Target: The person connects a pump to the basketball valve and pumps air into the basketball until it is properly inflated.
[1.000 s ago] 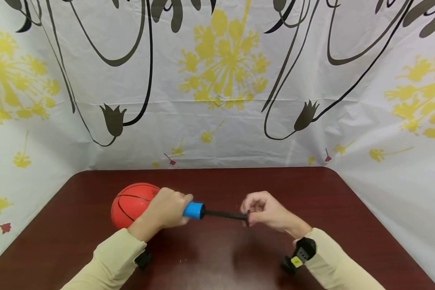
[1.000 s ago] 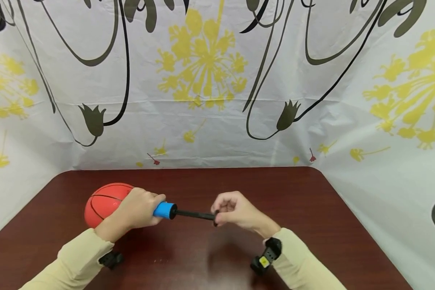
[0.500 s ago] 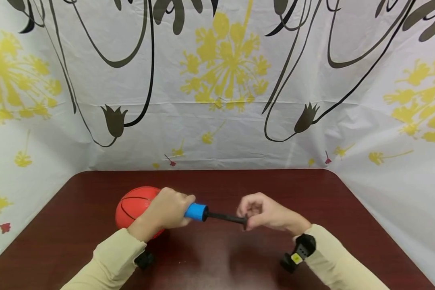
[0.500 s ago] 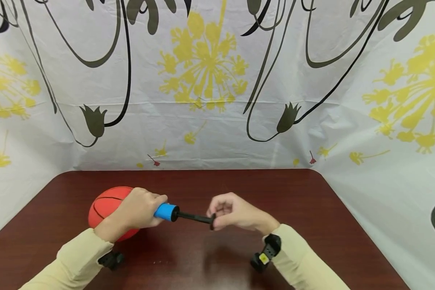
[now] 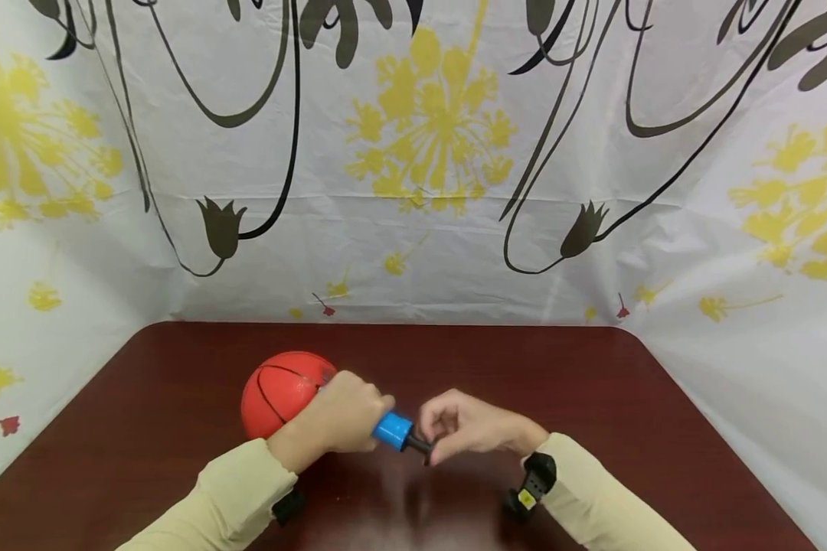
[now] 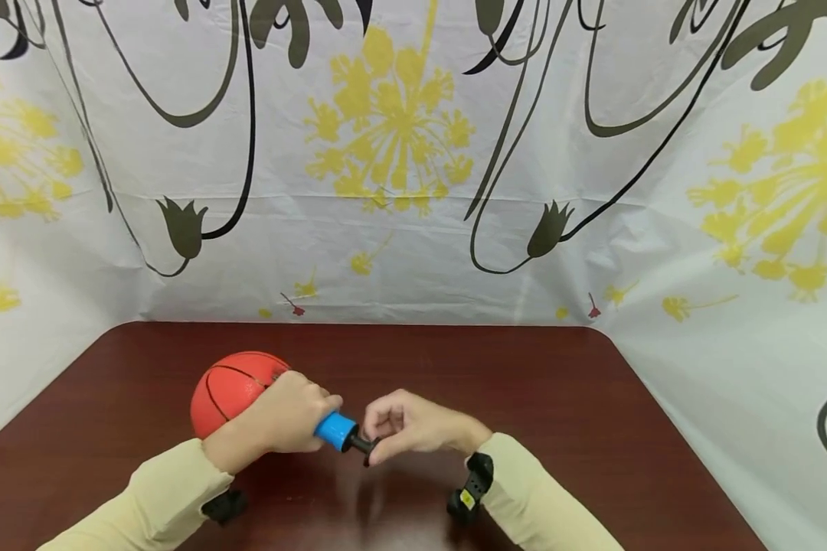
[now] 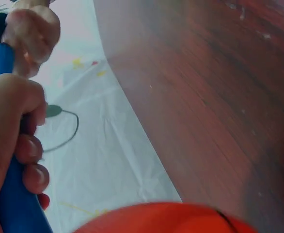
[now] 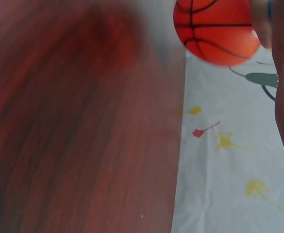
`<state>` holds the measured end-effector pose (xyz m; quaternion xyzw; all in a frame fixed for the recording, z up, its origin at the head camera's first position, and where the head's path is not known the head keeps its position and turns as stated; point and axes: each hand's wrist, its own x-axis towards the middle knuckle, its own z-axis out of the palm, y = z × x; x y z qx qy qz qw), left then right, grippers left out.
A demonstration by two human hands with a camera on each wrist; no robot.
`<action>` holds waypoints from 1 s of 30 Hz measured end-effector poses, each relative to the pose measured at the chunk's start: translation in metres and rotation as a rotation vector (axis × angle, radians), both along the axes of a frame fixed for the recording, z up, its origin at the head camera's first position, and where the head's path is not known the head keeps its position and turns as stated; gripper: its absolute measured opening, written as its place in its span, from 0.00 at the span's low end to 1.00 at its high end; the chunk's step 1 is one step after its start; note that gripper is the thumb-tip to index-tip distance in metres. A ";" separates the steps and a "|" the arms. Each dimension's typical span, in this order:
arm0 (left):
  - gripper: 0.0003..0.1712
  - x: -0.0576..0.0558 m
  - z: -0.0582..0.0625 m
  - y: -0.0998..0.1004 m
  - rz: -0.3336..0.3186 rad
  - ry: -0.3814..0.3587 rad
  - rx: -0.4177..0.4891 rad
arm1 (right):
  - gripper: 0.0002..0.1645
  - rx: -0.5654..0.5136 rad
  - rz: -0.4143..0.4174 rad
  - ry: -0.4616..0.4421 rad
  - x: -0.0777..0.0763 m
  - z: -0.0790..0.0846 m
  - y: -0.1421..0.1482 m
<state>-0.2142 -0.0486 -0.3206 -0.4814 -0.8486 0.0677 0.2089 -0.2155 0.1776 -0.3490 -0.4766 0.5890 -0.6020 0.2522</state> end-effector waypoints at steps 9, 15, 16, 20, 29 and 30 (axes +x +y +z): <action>0.16 -0.009 0.003 -0.007 -0.008 -0.026 0.114 | 0.06 -0.134 -0.010 -0.058 0.004 0.011 0.036; 0.15 -0.012 -0.002 -0.019 0.054 -0.065 0.132 | 0.04 -0.195 0.072 -0.080 0.003 0.006 0.054; 0.15 -0.012 -0.002 -0.018 0.065 -0.075 0.134 | 0.05 -0.199 0.070 -0.077 0.002 0.006 0.049; 0.15 -0.009 0.001 -0.008 0.085 -0.105 0.198 | 0.06 -0.193 -0.015 -0.054 -0.009 0.010 0.021; 0.15 -0.009 0.003 -0.003 0.046 -0.074 0.229 | 0.04 -0.095 -0.106 -0.064 -0.010 0.015 0.008; 0.14 -0.010 0.003 -0.005 0.037 -0.072 0.215 | 0.04 -0.111 -0.078 -0.079 -0.009 0.014 0.014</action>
